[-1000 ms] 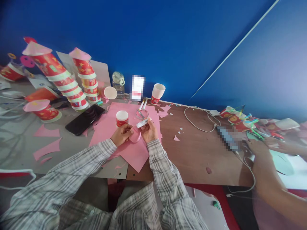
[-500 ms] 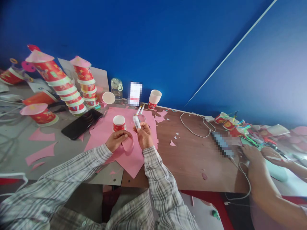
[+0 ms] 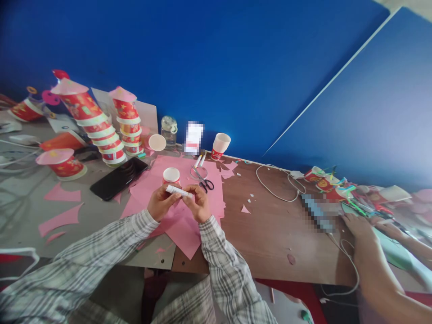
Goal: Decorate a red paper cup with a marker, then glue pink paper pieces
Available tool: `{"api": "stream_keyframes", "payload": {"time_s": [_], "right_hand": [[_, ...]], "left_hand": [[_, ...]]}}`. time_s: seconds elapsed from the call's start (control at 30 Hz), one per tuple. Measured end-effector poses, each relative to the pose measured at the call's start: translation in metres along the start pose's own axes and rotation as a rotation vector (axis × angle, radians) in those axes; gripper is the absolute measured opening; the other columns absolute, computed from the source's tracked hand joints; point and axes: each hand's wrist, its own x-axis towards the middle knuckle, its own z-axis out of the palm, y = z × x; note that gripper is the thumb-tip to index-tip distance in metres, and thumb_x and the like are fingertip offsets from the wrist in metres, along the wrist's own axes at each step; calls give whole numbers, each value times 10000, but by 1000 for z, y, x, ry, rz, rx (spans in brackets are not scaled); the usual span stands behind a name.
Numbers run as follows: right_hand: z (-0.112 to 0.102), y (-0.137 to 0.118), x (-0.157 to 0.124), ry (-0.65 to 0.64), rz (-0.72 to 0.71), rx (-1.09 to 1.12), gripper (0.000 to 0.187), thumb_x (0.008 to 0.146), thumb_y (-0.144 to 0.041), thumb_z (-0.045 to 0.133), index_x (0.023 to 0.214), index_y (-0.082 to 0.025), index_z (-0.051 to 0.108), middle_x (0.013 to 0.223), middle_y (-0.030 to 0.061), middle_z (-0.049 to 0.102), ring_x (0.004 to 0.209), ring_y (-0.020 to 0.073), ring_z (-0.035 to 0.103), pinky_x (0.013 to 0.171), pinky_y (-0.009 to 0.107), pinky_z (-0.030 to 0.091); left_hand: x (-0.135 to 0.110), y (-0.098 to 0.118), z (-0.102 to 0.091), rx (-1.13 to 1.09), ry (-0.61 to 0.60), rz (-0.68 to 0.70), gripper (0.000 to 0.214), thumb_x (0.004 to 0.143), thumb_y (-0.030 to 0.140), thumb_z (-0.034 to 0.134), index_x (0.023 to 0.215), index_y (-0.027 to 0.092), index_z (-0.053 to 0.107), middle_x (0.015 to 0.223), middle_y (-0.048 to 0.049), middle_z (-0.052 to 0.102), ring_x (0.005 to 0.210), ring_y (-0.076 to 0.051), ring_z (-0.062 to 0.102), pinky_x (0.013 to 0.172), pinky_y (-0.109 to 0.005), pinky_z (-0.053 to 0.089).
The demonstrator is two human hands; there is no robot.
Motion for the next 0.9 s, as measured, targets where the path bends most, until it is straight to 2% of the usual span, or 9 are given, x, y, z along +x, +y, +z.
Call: {"api": "stream_keyframes", "payload": {"time_s": [0.17,0.43,0.6,0.73,0.9], "right_hand": [[-8,0,3,11,-5,61,278,686,-357,564,891,-169,570,639,-6,552,570,124,488,563,270,398],[-6,-8,1,-62,-126,-257,194,666,-268,598,842,-200,552,722,-8,529,617,130,480,595,287,408],[-6,-7,3,-65,-112,-315,116,683,-300,591,754,-213,563,663,-18,518,596,137,466,589,293,387],[-10,-2,6,-68,-86,-342,151,707,-354,575,675,-206,562,614,-19,503,579,137,452,576,289,378],[-8,3,7,-95,31,-292,209,706,-406,579,674,-200,560,566,-22,524,518,121,438,510,262,354]], "left_hand": [[-1,3,0,12,-4,-18,307,590,406,684,749,158,599,630,2,585,481,-77,454,413,-203,368],[5,7,-6,58,50,-116,407,549,518,654,715,152,589,565,9,550,485,-98,471,380,-197,389],[6,8,-7,64,57,-119,418,539,523,656,712,149,584,563,10,544,497,-103,470,399,-207,392],[6,8,-7,57,36,-116,417,527,521,661,714,157,583,580,11,549,502,-102,462,404,-211,383],[8,7,-8,24,67,-132,439,506,511,682,729,146,583,556,20,528,487,-95,441,406,-215,368]]}}
